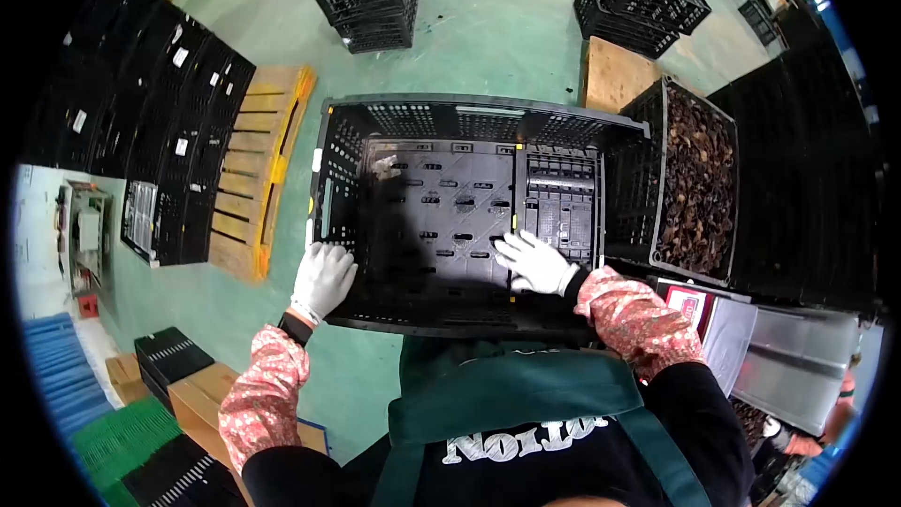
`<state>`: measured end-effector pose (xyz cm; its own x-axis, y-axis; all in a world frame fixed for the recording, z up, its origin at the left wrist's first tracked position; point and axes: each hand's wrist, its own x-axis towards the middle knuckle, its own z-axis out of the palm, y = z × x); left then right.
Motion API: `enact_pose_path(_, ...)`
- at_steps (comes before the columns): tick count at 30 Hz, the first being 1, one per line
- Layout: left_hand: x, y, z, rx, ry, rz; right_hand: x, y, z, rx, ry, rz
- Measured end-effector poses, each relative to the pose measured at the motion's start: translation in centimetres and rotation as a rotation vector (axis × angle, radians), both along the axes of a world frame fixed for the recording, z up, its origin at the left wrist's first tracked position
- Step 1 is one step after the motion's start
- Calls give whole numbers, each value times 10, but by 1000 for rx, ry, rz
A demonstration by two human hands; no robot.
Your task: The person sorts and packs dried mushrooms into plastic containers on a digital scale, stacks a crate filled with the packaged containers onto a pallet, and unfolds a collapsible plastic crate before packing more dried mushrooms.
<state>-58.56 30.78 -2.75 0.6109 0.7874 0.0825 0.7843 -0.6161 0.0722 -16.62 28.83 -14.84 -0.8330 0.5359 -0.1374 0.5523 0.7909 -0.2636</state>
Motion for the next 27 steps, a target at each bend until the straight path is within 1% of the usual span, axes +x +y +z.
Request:
enact_pose_path(1, 1, 3, 1, 33, 15, -10, 8, -9, -14, -60, -5, 10)
enact_pose_path(2, -2, 2, 0, 33, 16, 1, 8, -5, -18, 4, 55, 41)
enact_pose_path(4, -6, 2, -2, -16, 121, -33, 1, 13, -11, 2, 68, 113)
enact_pose_path(6, -6, 1, 0, -10, 117, -37, -13, 15, -6, 19, 52, 88)
enact_pose_path(8, -6, 0, -1, -55, 116, -18, -29, 17, -9, -2, -41, 44)
enact_pose_path(9, -7, 0, -4, -69, 112, -8, -30, 19, -11, -15, 11, 11)
enact_pose_path(10, -8, 0, -5, -55, 95, -11, -28, 24, -18, 42, 131, 37)
enact_pose_path(12, -8, 0, -6, -71, 173, -7, -25, 24, -20, 100, 126, -4)
enact_pose_path(14, -9, -1, -7, -71, 188, -5, -30, 27, -11, 59, 140, -102)
enact_pose_path(15, -9, 0, -8, -83, 207, -5, -35, 28, -12, -13, 29, -137)
enact_pose_path(16, -9, 1, -8, -91, 200, 0, -36, 28, -14, 17, 110, -160)
enact_pose_path(18, -9, 1, -9, -106, 216, 16, -38, 26, -19, -29, 73, -187)
enact_pose_path(20, -10, 1, -11, -135, 196, 27, -38, 22, -27, 50, 138, -189)
enact_pose_path(22, -11, 0, -13, -141, 184, 40, -37, 22, -29, 116, 169, -158)
enact_pose_path(23, -10, 0, -14, -136, 179, 57, -36, 24, -29, 185, 234, -115)
enact_pose_path(24, -10, 1, -14, -140, 182, 57, -33, 21, -25, 136, 183, -136)
enact_pose_path(26, -6, 0, -14, -137, 188, 69, -12, 20, 5, 230, 280, -153)
enact_pose_path(27, -5, -1, -14, -144, 191, 60, 1, 22, 14, 135, 183, -160)
